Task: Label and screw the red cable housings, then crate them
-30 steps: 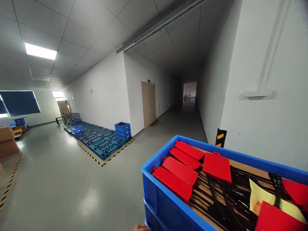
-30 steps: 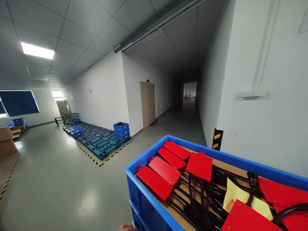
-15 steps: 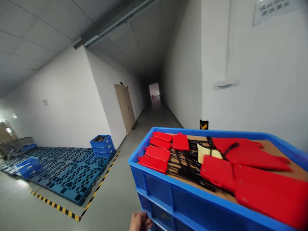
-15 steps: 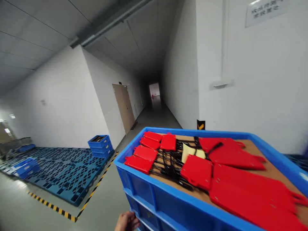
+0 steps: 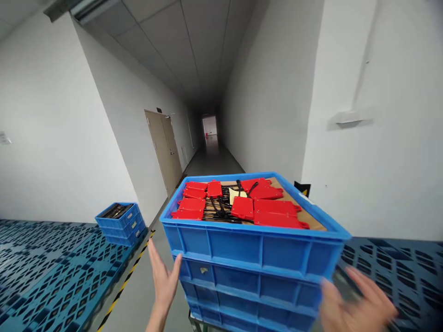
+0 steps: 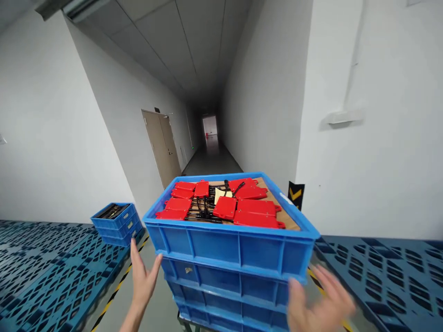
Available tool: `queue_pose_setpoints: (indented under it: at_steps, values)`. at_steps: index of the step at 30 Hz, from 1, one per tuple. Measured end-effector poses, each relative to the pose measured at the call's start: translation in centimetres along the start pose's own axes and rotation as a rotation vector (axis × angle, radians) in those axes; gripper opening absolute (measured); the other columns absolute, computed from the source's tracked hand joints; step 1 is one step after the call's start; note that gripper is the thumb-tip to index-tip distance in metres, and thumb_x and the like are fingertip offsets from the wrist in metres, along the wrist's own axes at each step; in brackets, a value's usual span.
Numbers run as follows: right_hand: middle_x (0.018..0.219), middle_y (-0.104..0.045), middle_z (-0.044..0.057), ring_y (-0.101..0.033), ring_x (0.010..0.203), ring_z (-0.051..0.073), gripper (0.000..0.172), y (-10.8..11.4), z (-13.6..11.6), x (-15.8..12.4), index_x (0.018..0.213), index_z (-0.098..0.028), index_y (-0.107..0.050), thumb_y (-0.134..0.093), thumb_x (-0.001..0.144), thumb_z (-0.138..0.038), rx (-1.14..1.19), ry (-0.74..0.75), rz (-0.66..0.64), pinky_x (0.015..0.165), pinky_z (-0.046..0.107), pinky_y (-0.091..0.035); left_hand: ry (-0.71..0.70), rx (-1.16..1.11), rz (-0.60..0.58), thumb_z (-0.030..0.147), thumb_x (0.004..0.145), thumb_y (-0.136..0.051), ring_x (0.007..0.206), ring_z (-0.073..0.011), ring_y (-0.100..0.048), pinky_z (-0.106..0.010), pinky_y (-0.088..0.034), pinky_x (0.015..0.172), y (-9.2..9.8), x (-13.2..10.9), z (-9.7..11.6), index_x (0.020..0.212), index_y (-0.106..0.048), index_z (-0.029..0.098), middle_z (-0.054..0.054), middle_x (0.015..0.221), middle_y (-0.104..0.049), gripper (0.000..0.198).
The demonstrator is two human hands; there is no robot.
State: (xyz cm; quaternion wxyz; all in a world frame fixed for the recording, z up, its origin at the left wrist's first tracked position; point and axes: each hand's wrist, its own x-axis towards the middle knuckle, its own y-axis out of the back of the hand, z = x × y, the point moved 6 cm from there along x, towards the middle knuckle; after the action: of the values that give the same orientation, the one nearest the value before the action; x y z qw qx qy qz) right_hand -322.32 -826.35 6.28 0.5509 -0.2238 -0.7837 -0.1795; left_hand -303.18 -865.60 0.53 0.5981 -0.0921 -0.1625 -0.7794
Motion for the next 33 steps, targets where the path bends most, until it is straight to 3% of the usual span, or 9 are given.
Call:
queue_pose_setpoints:
  at_steps: [2,3,5,8,10,17,23,28,33]
  values:
    - [0.128,-0.046,0.018,-0.043,0.12,0.039,0.068,-9.0,-1.8,5.2,0.139,-0.017,-0.041,-0.061,0.085,-0.053,0.014,0.186,-0.148,0.1,0.055,-0.033,-0.651,0.359,-0.019,0.056,0.068,-0.074,0.144,-0.0385,-0.008,-0.058,-0.015,0.115,-4.1,5.9,7.5,0.148,-0.019,0.015,-0.021,0.156,-0.015,0.105]
    - [0.131,-0.045,0.019,-0.041,0.122,0.039,0.07,-14.0,-2.7,7.3,0.139,-0.016,-0.04,-0.06,0.085,-0.057,0.003,0.292,-0.242,0.102,0.056,-0.03,-0.883,0.496,-0.035,0.059,0.071,-0.071,0.144,-0.0399,-0.008,-0.06,-0.014,0.114,-6.7,8.4,9.8,0.148,-0.021,0.014,-0.021,0.155,-0.015,0.102]
    - [0.125,-0.047,0.019,-0.044,0.114,0.035,0.066,-23.9,-3.0,10.3,0.132,-0.012,-0.046,-0.064,0.083,-0.053,-0.068,0.395,-0.416,0.093,0.049,-0.037,-1.075,0.705,-0.035,0.061,0.078,-0.064,0.141,-0.0369,-0.022,-0.054,-0.016,0.113,-11.7,14.1,11.8,0.144,-0.033,0.017,-0.019,0.15,-0.033,0.085]
    - [0.106,-0.053,0.016,-0.049,0.097,0.029,0.053,-37.1,-1.0,12.4,0.114,-0.009,-0.055,-0.067,0.082,-0.051,-0.128,0.407,-0.489,0.078,0.039,-0.038,-1.091,0.82,0.04,0.068,0.078,-0.057,0.119,-0.0309,-0.05,-0.045,-0.029,0.103,-17.9,22.6,10.7,0.122,-0.058,0.019,-0.015,0.127,-0.057,0.066]
    - [0.096,-0.054,0.012,-0.049,0.089,0.026,0.047,-44.8,0.9,13.0,0.101,-0.011,-0.056,-0.065,0.083,-0.053,-0.111,0.416,-0.493,0.075,0.037,-0.037,-1.079,0.848,0.086,0.068,0.078,-0.055,0.106,-0.0287,-0.055,-0.042,-0.033,0.095,-21.5,27.7,9.1,0.113,-0.063,0.018,-0.014,0.115,-0.063,0.062]
    - [0.092,-0.053,0.007,-0.049,0.088,0.024,0.037,-70.5,6.5,17.4,0.092,-0.016,-0.055,-0.071,0.081,-0.048,0.019,0.423,-0.626,0.077,0.034,-0.035,-1.105,0.96,0.206,0.059,0.084,-0.057,0.093,-0.0271,-0.054,-0.041,-0.034,0.089,-34.0,45.7,5.6,0.111,-0.063,0.015,-0.012,0.1,-0.064,0.052]
    - [0.095,-0.054,0.005,-0.047,0.091,0.022,0.045,-92.0,11.0,20.8,0.094,-0.017,-0.056,-0.084,0.067,-0.04,0.08,0.464,-0.723,0.08,0.034,-0.034,-1.14,1.012,0.312,0.06,0.084,-0.055,0.088,-0.0258,-0.054,-0.039,-0.035,0.086,-45.2,61.3,2.4,0.11,-0.064,0.014,-0.011,0.094,-0.065,0.054]
    - [0.095,-0.055,0.005,-0.047,0.092,0.024,0.05,-109.9,14.8,23.0,0.093,-0.017,-0.056,-0.087,0.063,-0.042,0.154,0.466,-0.731,0.08,0.035,-0.034,-1.048,1.088,0.327,0.043,0.092,-0.052,0.09,-0.026,-0.053,-0.039,-0.036,0.088,-54.2,73.8,-0.2,0.109,-0.063,0.014,-0.011,0.097,-0.065,0.036]
    - [0.093,-0.055,0.003,-0.048,0.09,0.024,0.052,-127.9,18.1,25.6,0.091,-0.019,-0.056,-0.09,0.057,-0.041,0.287,0.473,-0.749,0.081,0.035,-0.034,-0.944,1.18,0.369,0.041,0.093,-0.049,0.089,-0.0265,-0.053,-0.039,-0.037,0.088,-63.1,85.8,-2.0,0.107,-0.063,0.013,-0.012,0.095,-0.063,0.034]
